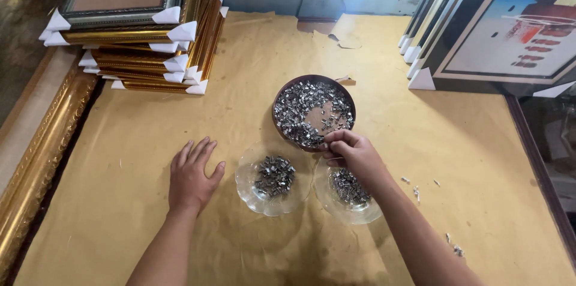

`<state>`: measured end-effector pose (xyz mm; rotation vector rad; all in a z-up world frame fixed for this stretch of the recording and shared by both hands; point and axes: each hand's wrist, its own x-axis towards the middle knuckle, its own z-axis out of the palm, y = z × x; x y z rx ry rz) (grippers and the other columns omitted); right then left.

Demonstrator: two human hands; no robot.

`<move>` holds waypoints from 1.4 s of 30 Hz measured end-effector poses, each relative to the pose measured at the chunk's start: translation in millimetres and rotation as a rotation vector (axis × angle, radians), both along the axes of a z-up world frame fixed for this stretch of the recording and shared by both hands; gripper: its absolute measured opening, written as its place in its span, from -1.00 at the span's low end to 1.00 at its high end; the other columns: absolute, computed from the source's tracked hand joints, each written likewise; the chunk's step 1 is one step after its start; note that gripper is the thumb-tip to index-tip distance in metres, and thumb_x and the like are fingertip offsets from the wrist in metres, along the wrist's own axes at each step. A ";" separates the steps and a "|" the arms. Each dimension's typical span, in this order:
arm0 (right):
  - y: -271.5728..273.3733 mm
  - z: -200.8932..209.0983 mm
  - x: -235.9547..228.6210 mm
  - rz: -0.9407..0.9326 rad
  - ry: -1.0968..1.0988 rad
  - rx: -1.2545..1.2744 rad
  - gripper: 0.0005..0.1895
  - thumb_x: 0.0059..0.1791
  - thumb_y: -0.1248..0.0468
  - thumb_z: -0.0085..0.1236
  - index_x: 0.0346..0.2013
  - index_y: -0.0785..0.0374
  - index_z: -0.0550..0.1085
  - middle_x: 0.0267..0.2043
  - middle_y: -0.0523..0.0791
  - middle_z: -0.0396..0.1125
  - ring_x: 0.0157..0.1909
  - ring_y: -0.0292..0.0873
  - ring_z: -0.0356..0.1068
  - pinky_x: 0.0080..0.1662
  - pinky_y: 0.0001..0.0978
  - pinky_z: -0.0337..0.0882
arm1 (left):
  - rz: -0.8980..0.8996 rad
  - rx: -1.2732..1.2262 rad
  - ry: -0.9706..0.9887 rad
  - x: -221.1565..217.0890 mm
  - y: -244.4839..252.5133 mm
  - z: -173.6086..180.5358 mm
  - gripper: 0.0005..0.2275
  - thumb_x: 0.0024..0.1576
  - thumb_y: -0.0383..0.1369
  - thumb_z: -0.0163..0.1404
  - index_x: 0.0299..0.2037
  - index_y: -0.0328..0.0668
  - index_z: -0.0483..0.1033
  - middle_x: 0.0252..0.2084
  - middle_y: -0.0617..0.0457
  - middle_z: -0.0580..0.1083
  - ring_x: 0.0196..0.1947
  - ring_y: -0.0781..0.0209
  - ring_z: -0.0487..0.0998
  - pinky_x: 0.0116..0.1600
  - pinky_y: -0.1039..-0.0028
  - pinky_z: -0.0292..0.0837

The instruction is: Sorting small metal hardware parts from a large bowl into two smaller glass bowls on a workbench.

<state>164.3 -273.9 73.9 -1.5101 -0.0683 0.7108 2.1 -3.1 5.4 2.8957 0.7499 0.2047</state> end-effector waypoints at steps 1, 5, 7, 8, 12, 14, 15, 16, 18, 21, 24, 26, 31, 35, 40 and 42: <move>3.4 -0.1 -3.8 0.002 0.001 -0.001 -0.79 -0.16 0.44 -0.13 -0.26 0.37 0.39 -0.39 -0.01 0.34 -0.36 -0.18 0.39 -0.29 -0.41 0.48 | 0.002 -0.001 0.001 -0.1 -0.2 0.5 -0.54 -0.02 0.01 -0.28 0.10 0.25 0.22 0.19 0.31 0.20 0.23 0.16 0.11 0.24 0.28 -0.01; 16.1 -1.4 -17.7 0.071 -0.009 0.073 -0.73 -0.24 0.54 -0.26 -0.33 0.41 0.39 -0.38 0.04 0.32 -0.29 -0.11 0.37 -0.16 -0.22 0.46 | 0.005 0.004 0.017 -0.6 -0.6 0.9 -0.54 -0.02 0.02 -0.29 0.10 0.24 0.22 0.19 0.31 0.20 0.23 0.16 0.10 0.25 0.28 -0.01; 20.4 1.0 -24.7 0.080 -0.010 0.107 -0.73 -0.26 0.57 -0.28 -0.37 0.43 0.37 -0.37 0.06 0.32 -0.28 -0.10 0.36 -0.15 -0.19 0.46 | 0.004 0.002 0.009 -0.8 -0.9 -0.6 -0.55 -0.02 0.02 -0.28 0.10 0.24 0.23 0.19 0.30 0.20 0.23 0.16 0.11 0.24 0.27 -0.01; 22.4 4.3 -28.1 0.090 -0.007 0.132 -0.73 -0.27 0.58 -0.29 -0.38 0.42 0.35 -0.39 0.05 0.32 -0.31 -0.11 0.37 -0.17 -0.23 0.47 | 0.004 -0.002 0.008 -0.3 -0.6 -1.3 -0.54 -0.02 0.02 -0.28 0.10 0.25 0.22 0.19 0.31 0.20 0.23 0.16 0.10 0.25 0.28 -0.02; 31.9 -18.6 -32.3 0.138 -0.110 0.087 -0.74 -0.28 0.60 -0.21 -0.35 0.40 0.34 -0.42 0.08 0.34 -0.36 -0.15 0.39 -0.25 -0.35 0.49 | 0.010 -0.022 0.031 0.3 1.7 -2.3 -0.54 -0.01 0.04 -0.32 0.11 0.28 0.20 0.20 0.35 0.17 0.25 0.18 0.07 0.26 0.27 -0.05; 33.5 -17.2 -39.0 0.178 -0.378 -0.133 -0.72 -0.30 0.48 -0.06 -0.35 0.17 0.39 -0.46 -0.10 0.38 -0.36 -0.24 0.41 -0.27 -0.43 0.47 | 0.015 -0.025 0.037 -2.1 -0.9 -4.8 -0.54 -0.02 0.04 -0.31 0.11 0.29 0.20 0.20 0.35 0.17 0.25 0.18 0.07 0.26 0.27 -0.04; 36.2 -15.3 -40.6 0.209 -0.652 -0.344 -0.69 -0.33 0.35 0.10 -0.34 -0.06 0.45 -0.49 -0.27 0.42 -0.36 -0.33 0.43 -0.29 -0.51 0.45 | 0.014 -0.017 0.036 -0.5 0.3 -4.2 -0.54 -0.02 0.05 -0.31 0.11 0.30 0.20 0.20 0.35 0.17 0.24 0.18 0.07 0.26 0.27 -0.04; 39.7 -18.2 -39.8 0.208 -0.654 -0.347 -0.69 -0.33 0.35 0.10 -0.34 -0.06 0.45 -0.49 -0.27 0.42 -0.36 -0.33 0.43 -0.29 -0.51 0.45 | 0.014 -0.019 0.033 0.9 2.0 -3.2 -0.54 -0.02 0.05 -0.31 0.11 0.30 0.20 0.20 0.35 0.17 0.24 0.18 0.07 0.26 0.27 -0.04; 43.4 -24.1 -41.8 0.315 -0.817 -0.454 -0.65 -0.36 0.26 0.17 -0.30 -0.09 0.41 -0.56 -0.28 0.39 -0.41 -0.30 0.41 -0.27 -0.45 0.43 | 0.027 -0.013 0.062 -0.1 1.5 -3.5 -0.54 -0.02 0.06 -0.32 0.11 0.33 0.18 0.21 0.39 0.15 0.25 0.21 0.05 0.27 0.29 -0.06; 50.5 -18.4 -45.3 0.311 -0.654 -0.387 -0.69 -0.31 0.32 0.06 -0.29 -0.04 0.43 -0.42 -0.25 0.42 -0.28 -0.23 0.41 -0.17 -0.37 0.43 | 0.024 -0.010 0.057 -3.6 2.8 -9.0 -0.53 -0.03 0.07 -0.32 0.11 0.33 0.18 0.21 0.38 0.16 0.25 0.19 0.06 0.27 0.27 -0.05; 63.0 -34.3 -41.6 0.303 -0.480 -0.337 -0.67 -0.23 0.35 -0.15 -0.32 -0.15 0.44 -0.34 -0.40 0.41 -0.19 -0.42 0.38 -0.11 -0.53 0.35 | 0.015 0.000 0.033 -2.1 4.0 -8.6 -0.54 -0.02 0.07 -0.32 0.11 0.33 0.19 0.21 0.38 0.16 0.25 0.20 0.06 0.26 0.27 -0.04; 52.4 -3.1 -44.1 0.225 -0.424 -0.175 -0.63 -0.25 0.47 -0.17 -0.27 0.04 0.44 -0.30 -0.21 0.41 -0.18 -0.29 0.38 -0.09 -0.44 0.37 | 0.012 -0.018 0.023 0.3 5.2 -2.3 -0.53 -0.03 0.08 -0.33 0.11 0.32 0.19 0.21 0.37 0.16 0.25 0.18 0.06 0.26 0.26 -0.05; -12.6 2.4 -14.7 0.014 -0.339 -0.083 -0.67 -0.22 0.52 -0.16 -0.20 0.32 0.40 -0.31 0.11 0.39 -0.32 -0.13 0.43 -0.23 -0.40 0.45 | -0.005 -0.048 0.008 -6.7 1.5 2.0 -0.52 -0.03 0.07 -0.31 0.11 0.27 0.20 0.21 0.33 0.17 0.25 0.15 0.07 0.26 0.24 -0.04; -116.8 -53.0 52.3 -0.134 -0.623 -0.625 -0.80 -0.12 0.22 0.00 -0.23 0.10 0.46 -0.39 -0.10 0.40 -0.31 -0.20 0.39 -0.20 -0.35 0.36 | -0.039 -0.091 -0.045 -9.0 3.2 3.1 -0.53 -0.01 0.10 -0.34 0.09 0.26 0.24 0.20 0.31 0.18 0.25 0.13 0.06 0.25 0.23 -0.06; -225.1 -98.8 88.3 -0.206 -0.664 -1.133 -0.79 -0.12 -0.03 -0.03 -0.29 -0.15 0.49 -0.39 -0.27 0.41 -0.18 -0.13 0.38 -0.13 -0.31 0.35 | -0.062 -0.124 -0.078 -11.8 6.9 -0.2 -0.55 0.01 0.09 -0.34 0.06 0.22 0.28 0.19 0.27 0.20 0.25 0.09 0.06 0.26 0.20 -0.08; -227.7 -79.5 67.9 -0.270 -0.617 -0.987 -0.75 -0.11 0.08 -0.11 -0.31 0.09 0.47 -0.26 -0.17 0.39 -0.15 -0.15 0.32 -0.13 -0.37 0.21 | -0.108 -0.241 -0.265 -13.5 2.7 2.2 -0.60 0.00 -0.04 -0.26 -0.02 0.05 0.38 0.13 0.15 0.26 0.23 0.09 0.06 0.25 0.25 -0.17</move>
